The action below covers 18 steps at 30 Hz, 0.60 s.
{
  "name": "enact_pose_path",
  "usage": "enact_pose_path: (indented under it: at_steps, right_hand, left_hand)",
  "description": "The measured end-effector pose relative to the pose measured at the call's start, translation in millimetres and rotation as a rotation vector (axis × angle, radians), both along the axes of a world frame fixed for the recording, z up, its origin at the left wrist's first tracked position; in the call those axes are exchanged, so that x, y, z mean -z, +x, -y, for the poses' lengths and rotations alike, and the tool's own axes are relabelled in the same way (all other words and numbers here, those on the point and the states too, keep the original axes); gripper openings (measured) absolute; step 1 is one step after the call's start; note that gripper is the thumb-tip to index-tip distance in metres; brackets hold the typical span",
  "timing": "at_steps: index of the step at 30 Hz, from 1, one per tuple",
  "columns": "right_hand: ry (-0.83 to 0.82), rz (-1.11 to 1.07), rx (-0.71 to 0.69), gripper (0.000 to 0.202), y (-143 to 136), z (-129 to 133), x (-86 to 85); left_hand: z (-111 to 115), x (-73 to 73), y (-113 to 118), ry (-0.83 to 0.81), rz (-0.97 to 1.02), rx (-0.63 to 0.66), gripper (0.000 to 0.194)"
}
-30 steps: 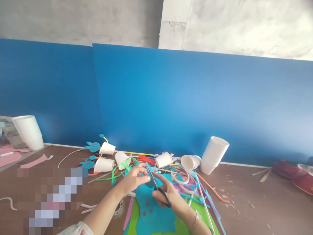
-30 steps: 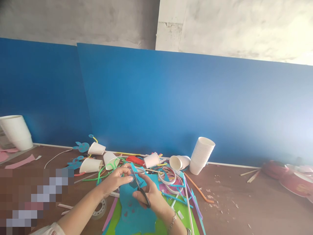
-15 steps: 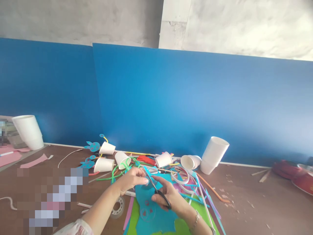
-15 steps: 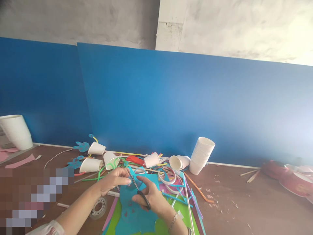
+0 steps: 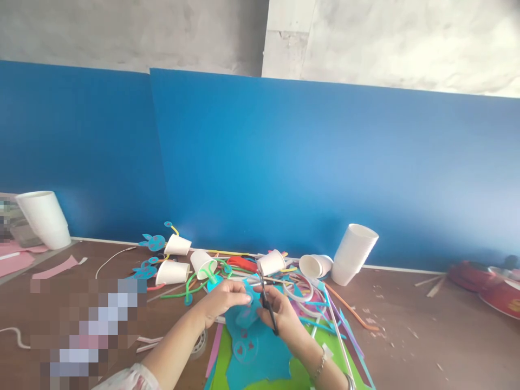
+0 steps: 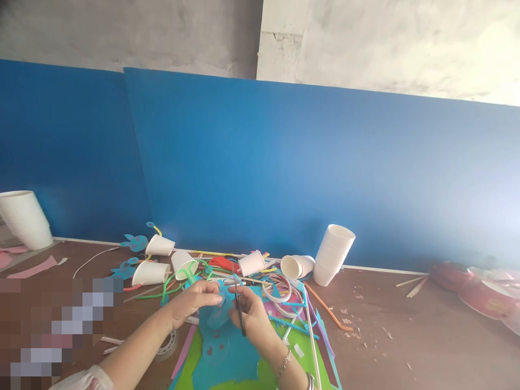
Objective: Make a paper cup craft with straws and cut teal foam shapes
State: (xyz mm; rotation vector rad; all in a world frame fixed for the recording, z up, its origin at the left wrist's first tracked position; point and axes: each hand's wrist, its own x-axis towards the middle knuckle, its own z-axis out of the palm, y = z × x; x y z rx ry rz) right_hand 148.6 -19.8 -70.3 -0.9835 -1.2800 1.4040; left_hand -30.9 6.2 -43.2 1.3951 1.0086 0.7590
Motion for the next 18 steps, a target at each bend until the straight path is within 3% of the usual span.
enact_pose_path:
  at_steps: [5, 8, 10, 12, 15, 18]
  right_hand:
    - [-0.025, -0.067, 0.325, 0.040, 4, -5, 2.1]
    - [-0.036, -0.101, 0.469, 0.043, 7, -5, 1.7]
    - [-0.047, -0.134, 0.479, 0.043, 6, -3, 2.2]
    - [-0.057, -0.171, 0.463, 0.042, 2, 0, 2.7]
    - [-0.070, -0.184, 0.442, 0.040, -4, 6, 2.0]
    - [-0.070, -0.138, 0.397, 0.041, -10, 11, -0.1]
  left_hand:
    - [-4, -5.7, -5, 0.042, 0.033, -0.118, 0.024]
    - [1, -7.1, -3, 0.156, -0.112, -0.022, 0.024]
    - [7, -5.7, 2, 0.257, -0.236, 0.072, 0.017]
    - [12, -2.5, 10, 0.334, -0.282, 0.083, 0.016]
    - [15, 3.5, 20, 0.382, -0.165, -0.039, 0.025]
    - [12, 8.9, 26, 0.279, -0.053, -0.162, 0.031]
